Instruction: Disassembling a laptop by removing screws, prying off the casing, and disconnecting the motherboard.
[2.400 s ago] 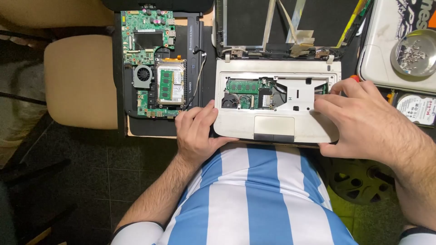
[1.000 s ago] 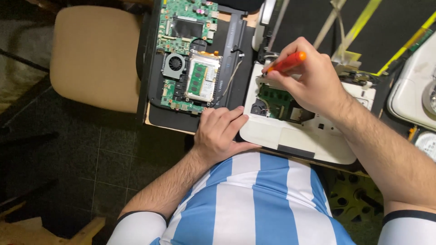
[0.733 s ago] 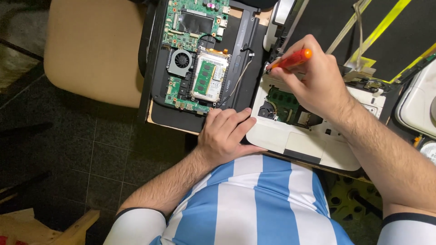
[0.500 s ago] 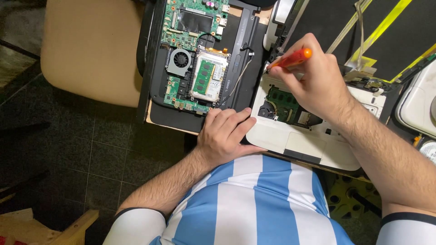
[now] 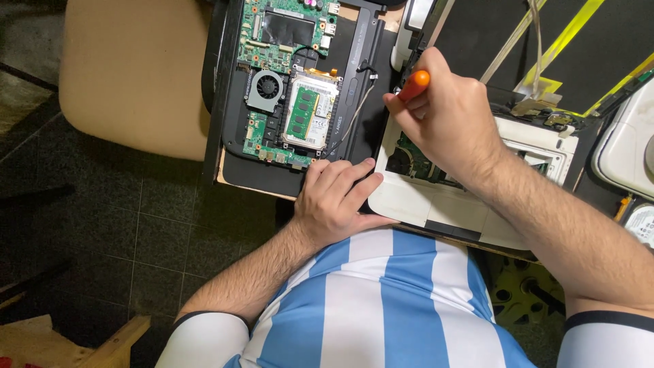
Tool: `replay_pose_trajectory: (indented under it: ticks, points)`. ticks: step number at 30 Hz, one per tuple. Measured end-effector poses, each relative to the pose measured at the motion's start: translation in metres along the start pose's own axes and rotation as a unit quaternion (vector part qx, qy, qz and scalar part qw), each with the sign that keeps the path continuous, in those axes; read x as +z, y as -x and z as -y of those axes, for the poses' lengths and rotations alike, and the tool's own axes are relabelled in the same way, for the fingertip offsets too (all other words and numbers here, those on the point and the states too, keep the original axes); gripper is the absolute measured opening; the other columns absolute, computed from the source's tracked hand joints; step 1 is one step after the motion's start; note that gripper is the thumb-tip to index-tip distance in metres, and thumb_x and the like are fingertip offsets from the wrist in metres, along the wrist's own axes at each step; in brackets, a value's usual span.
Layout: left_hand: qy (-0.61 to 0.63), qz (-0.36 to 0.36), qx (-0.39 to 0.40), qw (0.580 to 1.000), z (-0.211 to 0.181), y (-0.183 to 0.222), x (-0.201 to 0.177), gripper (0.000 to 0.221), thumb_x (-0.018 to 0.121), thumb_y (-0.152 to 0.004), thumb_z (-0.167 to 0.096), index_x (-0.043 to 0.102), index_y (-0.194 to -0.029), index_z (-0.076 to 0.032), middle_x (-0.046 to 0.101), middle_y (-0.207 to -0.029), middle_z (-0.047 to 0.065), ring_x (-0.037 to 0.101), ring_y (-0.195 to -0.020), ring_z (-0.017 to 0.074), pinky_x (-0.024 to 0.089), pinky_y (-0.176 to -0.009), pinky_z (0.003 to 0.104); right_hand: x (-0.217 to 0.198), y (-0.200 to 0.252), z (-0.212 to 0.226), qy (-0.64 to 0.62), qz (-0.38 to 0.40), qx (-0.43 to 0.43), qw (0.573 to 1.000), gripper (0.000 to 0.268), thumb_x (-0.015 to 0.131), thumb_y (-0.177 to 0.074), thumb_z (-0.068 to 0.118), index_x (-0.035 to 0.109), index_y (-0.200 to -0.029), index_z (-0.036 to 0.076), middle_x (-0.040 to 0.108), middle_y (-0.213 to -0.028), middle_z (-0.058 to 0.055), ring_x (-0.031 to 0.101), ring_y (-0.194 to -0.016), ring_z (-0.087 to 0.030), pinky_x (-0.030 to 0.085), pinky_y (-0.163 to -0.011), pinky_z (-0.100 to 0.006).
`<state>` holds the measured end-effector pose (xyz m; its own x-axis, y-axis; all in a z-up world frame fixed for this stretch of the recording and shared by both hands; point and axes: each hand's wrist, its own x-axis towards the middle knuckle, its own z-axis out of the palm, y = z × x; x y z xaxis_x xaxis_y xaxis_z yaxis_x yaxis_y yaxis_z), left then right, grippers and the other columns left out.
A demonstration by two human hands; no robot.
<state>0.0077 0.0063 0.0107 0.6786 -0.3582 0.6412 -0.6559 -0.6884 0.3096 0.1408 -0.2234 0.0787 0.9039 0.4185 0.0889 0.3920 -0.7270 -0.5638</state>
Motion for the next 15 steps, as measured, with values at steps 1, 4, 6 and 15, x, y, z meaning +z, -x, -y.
replay_pose_trajectory:
  ticks: [1, 4, 6, 15]
  points:
    - [0.0, -0.001, 0.0, 1.0, 0.0, 0.0, 0.0, 0.075, 0.081, -0.108, -0.082, 0.086, -0.127, -0.01, 0.086, -0.137, 0.012, 0.082, -0.108, 0.0304, 0.055, -0.093, 0.047, -0.002, -0.001, -0.001, 0.0, 0.0, -0.001, 1.0, 0.046, 0.094, -0.127, 0.021, 0.051, -0.121, 0.005, 0.087, -0.088, -0.002, 0.088, -0.079, -0.022, 0.063, -0.064, -0.038]
    - [-0.003, 0.001, 0.004, 1.0, 0.0, 0.002, 0.0, 0.075, 0.083, -0.108, -0.083, 0.085, -0.128, -0.01, 0.086, -0.137, 0.012, 0.081, -0.107, 0.0299, 0.055, -0.093, 0.047, -0.012, -0.001, 0.0, -0.02, -0.001, -0.013, 1.0, 0.044, 0.092, -0.127, 0.016, 0.05, -0.124, 0.003, 0.084, -0.088, -0.004, 0.084, -0.075, -0.021, 0.059, -0.062, -0.037]
    - [-0.019, -0.003, 0.015, 1.0, 0.001, 0.002, 0.002, 0.074, 0.081, -0.11, -0.082, 0.084, -0.135, -0.012, 0.085, -0.135, 0.013, 0.079, -0.105, 0.0301, 0.055, -0.091, 0.048, -0.026, 0.0, 0.005, -0.092, -0.006, -0.027, 0.995, 0.034, 0.085, -0.125, -0.002, 0.052, -0.133, -0.005, 0.085, -0.106, -0.019, 0.088, -0.085, -0.027, 0.076, -0.07, -0.036]
    - [-0.007, 0.004, 0.029, 1.0, 0.002, 0.005, 0.002, 0.071, 0.092, -0.106, -0.079, 0.083, -0.13, -0.013, 0.083, -0.128, 0.009, 0.077, -0.103, 0.0278, 0.053, -0.089, 0.047, -0.11, 0.128, -0.037, -0.015, -0.115, 0.027, 0.993, 0.035, 0.092, -0.134, -0.013, 0.066, -0.156, -0.021, 0.082, -0.143, -0.033, 0.079, -0.107, -0.032, 0.068, -0.101, -0.041]
